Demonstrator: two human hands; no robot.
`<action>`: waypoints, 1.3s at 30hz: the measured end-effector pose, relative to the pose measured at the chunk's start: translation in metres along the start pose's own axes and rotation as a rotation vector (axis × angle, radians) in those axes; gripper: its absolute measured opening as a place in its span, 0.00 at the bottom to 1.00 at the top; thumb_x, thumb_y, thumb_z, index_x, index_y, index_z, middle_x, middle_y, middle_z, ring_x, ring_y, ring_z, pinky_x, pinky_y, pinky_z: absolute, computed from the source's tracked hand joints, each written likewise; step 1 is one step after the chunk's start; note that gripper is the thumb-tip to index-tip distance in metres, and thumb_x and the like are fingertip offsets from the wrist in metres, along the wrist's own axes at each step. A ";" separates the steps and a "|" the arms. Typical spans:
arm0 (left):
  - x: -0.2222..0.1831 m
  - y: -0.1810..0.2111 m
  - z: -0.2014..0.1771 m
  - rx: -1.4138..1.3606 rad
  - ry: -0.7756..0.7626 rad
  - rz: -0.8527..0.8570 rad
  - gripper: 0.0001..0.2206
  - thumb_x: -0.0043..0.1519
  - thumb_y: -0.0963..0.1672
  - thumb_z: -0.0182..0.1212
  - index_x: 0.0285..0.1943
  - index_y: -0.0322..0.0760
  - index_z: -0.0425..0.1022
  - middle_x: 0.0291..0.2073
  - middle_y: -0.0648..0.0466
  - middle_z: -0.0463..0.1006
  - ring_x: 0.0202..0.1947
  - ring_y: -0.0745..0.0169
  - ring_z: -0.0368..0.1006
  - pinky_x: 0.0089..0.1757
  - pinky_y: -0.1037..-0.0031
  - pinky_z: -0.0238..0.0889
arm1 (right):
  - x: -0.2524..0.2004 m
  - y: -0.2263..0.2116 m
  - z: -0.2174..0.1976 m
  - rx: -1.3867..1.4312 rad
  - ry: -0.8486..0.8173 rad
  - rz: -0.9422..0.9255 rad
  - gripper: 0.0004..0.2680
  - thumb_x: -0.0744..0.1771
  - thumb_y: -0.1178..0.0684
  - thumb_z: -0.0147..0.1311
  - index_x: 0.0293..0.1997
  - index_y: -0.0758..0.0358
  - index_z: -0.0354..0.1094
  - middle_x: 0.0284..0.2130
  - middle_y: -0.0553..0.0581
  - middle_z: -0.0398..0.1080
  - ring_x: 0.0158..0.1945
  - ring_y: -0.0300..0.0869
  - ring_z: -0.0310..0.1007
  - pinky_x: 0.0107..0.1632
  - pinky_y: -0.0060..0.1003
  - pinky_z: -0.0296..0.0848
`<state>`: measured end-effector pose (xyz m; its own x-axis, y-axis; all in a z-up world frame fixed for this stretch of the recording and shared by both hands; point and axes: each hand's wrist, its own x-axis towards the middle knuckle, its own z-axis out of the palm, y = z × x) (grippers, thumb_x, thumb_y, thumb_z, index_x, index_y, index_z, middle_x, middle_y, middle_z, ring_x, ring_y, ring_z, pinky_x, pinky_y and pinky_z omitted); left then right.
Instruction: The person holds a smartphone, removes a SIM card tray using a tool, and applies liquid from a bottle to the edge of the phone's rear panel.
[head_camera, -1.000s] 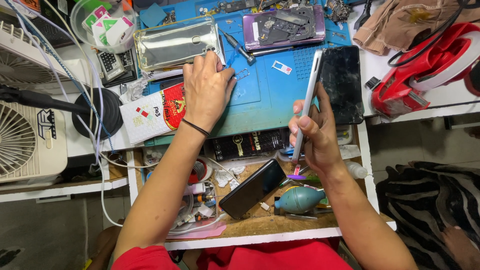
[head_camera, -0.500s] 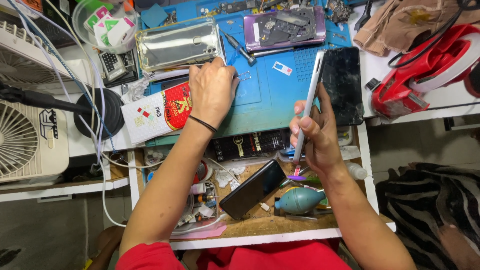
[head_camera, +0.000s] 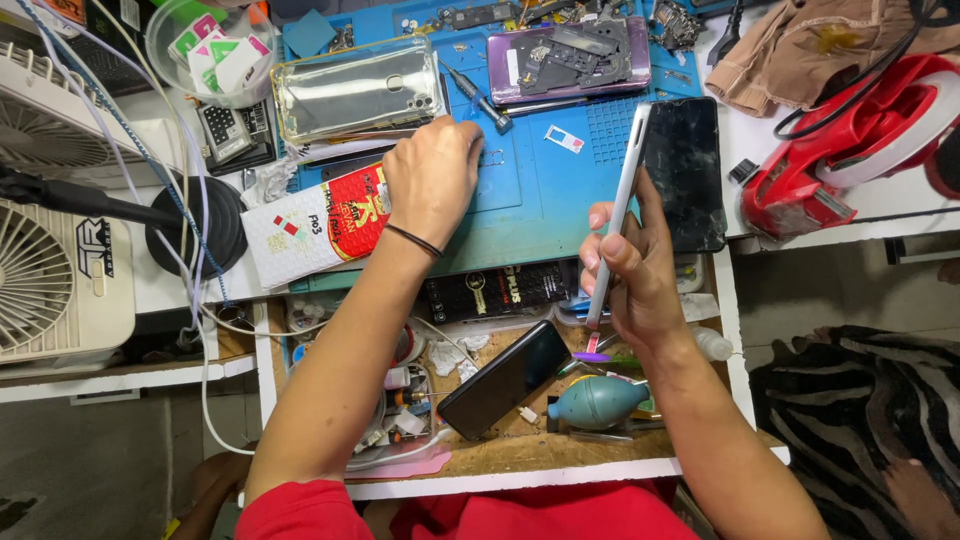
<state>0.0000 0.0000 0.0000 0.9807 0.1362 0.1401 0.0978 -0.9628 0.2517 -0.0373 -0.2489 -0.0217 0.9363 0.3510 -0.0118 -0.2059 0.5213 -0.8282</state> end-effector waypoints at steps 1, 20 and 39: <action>0.006 -0.004 0.013 -0.001 -0.001 -0.002 0.06 0.64 0.45 0.60 0.41 0.50 0.83 0.30 0.52 0.78 0.30 0.37 0.81 0.35 0.49 0.73 | 0.000 0.000 0.000 -0.001 0.000 0.002 0.38 0.64 0.46 0.64 0.79 0.57 0.35 0.42 0.57 0.62 0.32 0.38 0.71 0.23 0.30 0.78; -0.008 -0.002 -0.010 0.072 -0.040 0.064 0.04 0.60 0.44 0.68 0.40 0.42 0.84 0.30 0.51 0.79 0.28 0.38 0.81 0.33 0.50 0.75 | 0.000 0.000 -0.001 -0.004 0.000 0.005 0.39 0.63 0.44 0.64 0.79 0.57 0.35 0.42 0.57 0.62 0.32 0.38 0.71 0.24 0.30 0.79; -0.120 0.070 -0.028 -0.992 0.094 0.256 0.21 0.67 0.36 0.52 0.71 0.35 0.67 0.63 0.42 0.75 0.59 0.42 0.76 0.50 0.57 0.76 | 0.001 0.005 -0.004 0.006 -0.027 -0.006 0.39 0.64 0.46 0.63 0.79 0.59 0.32 0.42 0.57 0.62 0.31 0.38 0.71 0.22 0.30 0.78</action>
<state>-0.1157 -0.0770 0.0276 0.9311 0.0124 0.3646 -0.3382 -0.3455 0.8754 -0.0366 -0.2490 -0.0284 0.9296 0.3684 0.0085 -0.2017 0.5282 -0.8248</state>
